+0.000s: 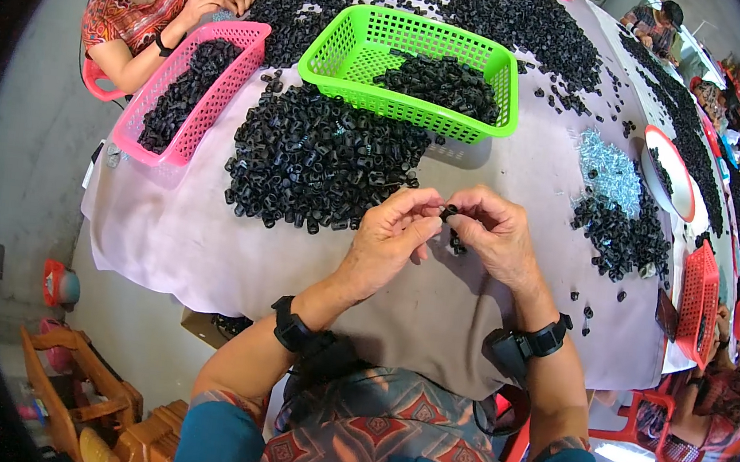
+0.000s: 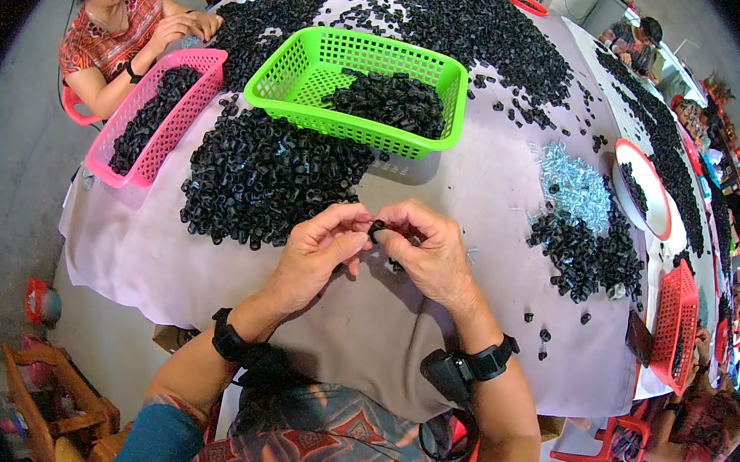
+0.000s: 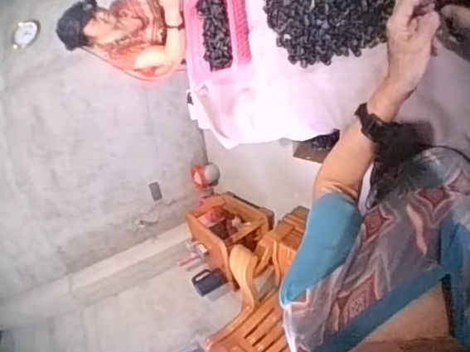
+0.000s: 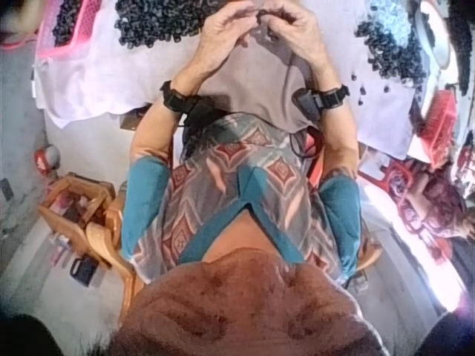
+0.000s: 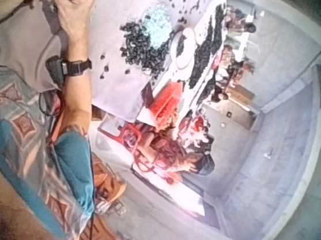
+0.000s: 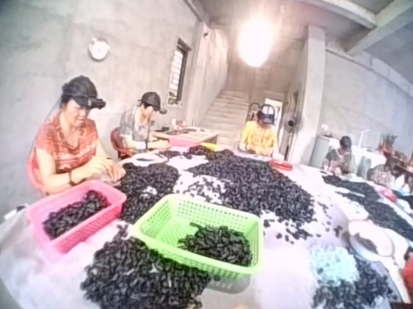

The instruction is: The recorder is sorting small black plastic components and placing them into colored baskets at a workshop table.

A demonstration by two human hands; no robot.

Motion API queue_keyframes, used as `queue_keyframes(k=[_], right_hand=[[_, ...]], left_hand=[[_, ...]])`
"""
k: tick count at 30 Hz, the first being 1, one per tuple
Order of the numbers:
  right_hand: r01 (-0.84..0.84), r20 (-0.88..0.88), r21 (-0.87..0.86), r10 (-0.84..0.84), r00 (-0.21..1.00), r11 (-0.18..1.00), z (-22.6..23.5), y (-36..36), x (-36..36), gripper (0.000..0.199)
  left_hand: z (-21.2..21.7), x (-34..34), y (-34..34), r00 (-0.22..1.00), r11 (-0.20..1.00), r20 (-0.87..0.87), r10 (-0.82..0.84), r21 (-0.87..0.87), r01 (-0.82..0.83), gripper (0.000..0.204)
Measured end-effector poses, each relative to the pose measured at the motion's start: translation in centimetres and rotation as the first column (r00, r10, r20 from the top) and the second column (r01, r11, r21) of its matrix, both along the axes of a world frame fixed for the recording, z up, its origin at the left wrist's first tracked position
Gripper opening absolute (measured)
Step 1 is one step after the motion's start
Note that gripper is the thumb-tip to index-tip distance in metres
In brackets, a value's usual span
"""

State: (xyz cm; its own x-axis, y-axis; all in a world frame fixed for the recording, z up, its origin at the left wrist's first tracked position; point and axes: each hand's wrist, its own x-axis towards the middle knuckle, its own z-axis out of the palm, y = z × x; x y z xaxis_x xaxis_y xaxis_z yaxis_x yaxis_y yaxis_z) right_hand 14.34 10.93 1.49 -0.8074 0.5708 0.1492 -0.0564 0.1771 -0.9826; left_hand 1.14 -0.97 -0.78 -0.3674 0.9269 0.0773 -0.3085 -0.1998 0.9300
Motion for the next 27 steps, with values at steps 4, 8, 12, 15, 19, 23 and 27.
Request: queue_keyframes(k=[4,8,12,15,19,23,27], right_hand=[[0.027,0.012,0.221,-0.030,0.999,0.975,0.5,-0.2,-0.4,0.011],[0.026,-0.014,0.324,-0.022,1.000,0.946,0.6,-0.5,-0.5,0.011],[0.022,0.010,0.334,-0.027,1.000,0.942,0.2,0.3,-0.1,0.010],[0.166,0.012,0.264,-0.176,0.984,0.950,-0.2,1.6,0.4,0.009],[0.077,0.167,0.281,-0.128,0.978,0.957,-0.3,3.3,1.9,0.006],[-0.039,0.256,0.333,-0.050,0.965,0.942,0.3,3.1,2.1,0.007],[-0.099,0.281,0.431,-0.028,0.959,0.897,0.5,3.0,2.1,0.008]], left_hand=[[0.0,0.1,0.1,1.000,1.000,-0.015,0.015,0.006,-0.015,0.029],[0.1,0.0,0.1,0.999,0.999,-0.040,0.032,-0.018,-0.033,0.028],[0.1,0.0,0.1,0.998,0.998,0.013,0.054,-0.009,-0.054,0.024],[-0.2,-0.5,0.1,0.990,0.997,-0.120,0.078,0.024,-0.076,0.018],[0.0,-0.4,0.0,0.993,0.995,-0.060,0.098,-0.001,-0.098,0.018],[0.2,-0.2,0.2,0.997,0.996,-0.008,0.078,0.033,-0.078,0.018],[0.5,-0.2,0.1,0.999,0.999,0.016,0.034,0.005,-0.034,0.018]])
